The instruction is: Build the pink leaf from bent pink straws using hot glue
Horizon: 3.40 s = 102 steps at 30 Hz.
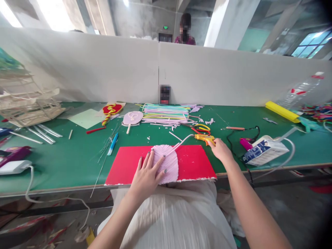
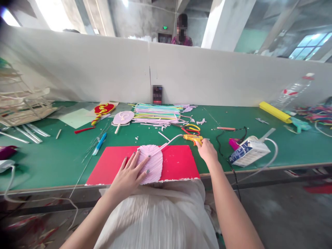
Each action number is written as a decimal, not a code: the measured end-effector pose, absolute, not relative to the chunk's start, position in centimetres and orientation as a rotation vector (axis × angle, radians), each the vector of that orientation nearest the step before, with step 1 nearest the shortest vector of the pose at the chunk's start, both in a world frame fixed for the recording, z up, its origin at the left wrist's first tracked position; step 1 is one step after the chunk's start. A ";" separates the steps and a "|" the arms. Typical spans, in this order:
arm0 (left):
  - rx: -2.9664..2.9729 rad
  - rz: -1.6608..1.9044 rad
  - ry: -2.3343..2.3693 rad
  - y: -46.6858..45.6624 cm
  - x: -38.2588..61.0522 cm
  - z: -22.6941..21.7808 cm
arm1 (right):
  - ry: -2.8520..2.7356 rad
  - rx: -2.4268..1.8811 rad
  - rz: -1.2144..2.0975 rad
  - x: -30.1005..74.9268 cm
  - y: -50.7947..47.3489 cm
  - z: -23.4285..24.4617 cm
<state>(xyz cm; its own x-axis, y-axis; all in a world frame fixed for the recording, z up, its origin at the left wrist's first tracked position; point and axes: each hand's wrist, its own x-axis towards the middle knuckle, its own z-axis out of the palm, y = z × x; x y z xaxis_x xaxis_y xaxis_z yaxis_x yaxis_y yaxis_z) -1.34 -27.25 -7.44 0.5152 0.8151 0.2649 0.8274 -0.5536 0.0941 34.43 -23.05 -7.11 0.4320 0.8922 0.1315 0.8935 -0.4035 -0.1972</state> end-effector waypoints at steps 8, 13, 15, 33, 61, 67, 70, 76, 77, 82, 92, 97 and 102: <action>-2.682 -0.464 -1.449 -27.1 -1.4 -7.6 | -1.491 -2.524 0.017 35.9 -24.2 -5.5; -2.681 -0.486 -1.448 -27.1 -1.4 -7.7 | -1.621 -2.437 0.088 36.9 -24.8 -4.3; -2.680 -0.491 -1.446 -27.1 -1.4 -7.7 | -1.614 -2.371 0.121 36.3 -25.0 -3.7; -2.763 -0.794 -1.711 -23.6 0.3 -4.7 | -1.287 -2.048 0.158 20.9 -26.4 -5.7; -2.948 -0.762 -1.363 -22.4 1.0 -4.5 | -1.111 -1.997 0.305 19.8 -27.1 -4.7; -2.971 -0.831 -1.400 -22.2 0.7 -4.6 | -1.116 -2.018 0.355 20.0 -27.0 -5.2; -2.948 -0.965 -1.463 -22.1 0.4 -4.2 | -1.121 -2.028 0.377 20.1 -27.1 -4.9; -2.738 -1.289 -1.679 -22.0 -0.7 -3.1 | -1.122 -1.993 0.464 20.5 -26.9 -5.0; -2.693 -1.352 -1.710 -22.0 -0.9 -3.0 | -1.123 -1.968 0.471 20.6 -26.9 -5.2; -2.485 -1.523 -1.819 -22.0 -2.2 -2.2 | -1.162 -1.866 0.476 21.3 -26.7 -6.3; -2.209 -1.364 -1.722 -21.5 -4.4 -1.6 | -1.110 -1.879 0.473 21.2 -26.8 -6.6; -2.323 -0.987 -1.624 -21.3 -5.0 -2.7 | -1.140 -1.887 0.481 21.1 -26.9 -6.4; -2.493 -0.780 -1.708 -22.0 -4.3 -4.0 | -1.171 -1.877 0.461 20.9 -26.9 -6.5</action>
<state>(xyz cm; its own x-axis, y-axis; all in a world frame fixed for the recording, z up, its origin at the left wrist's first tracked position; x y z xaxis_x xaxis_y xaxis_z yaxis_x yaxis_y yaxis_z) -4.34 -22.02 -4.03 0.2762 0.8691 0.4105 0.8793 -0.4009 0.2572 20.92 -26.90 -6.46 0.4926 0.8616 0.1227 0.5465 -0.1966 -0.8141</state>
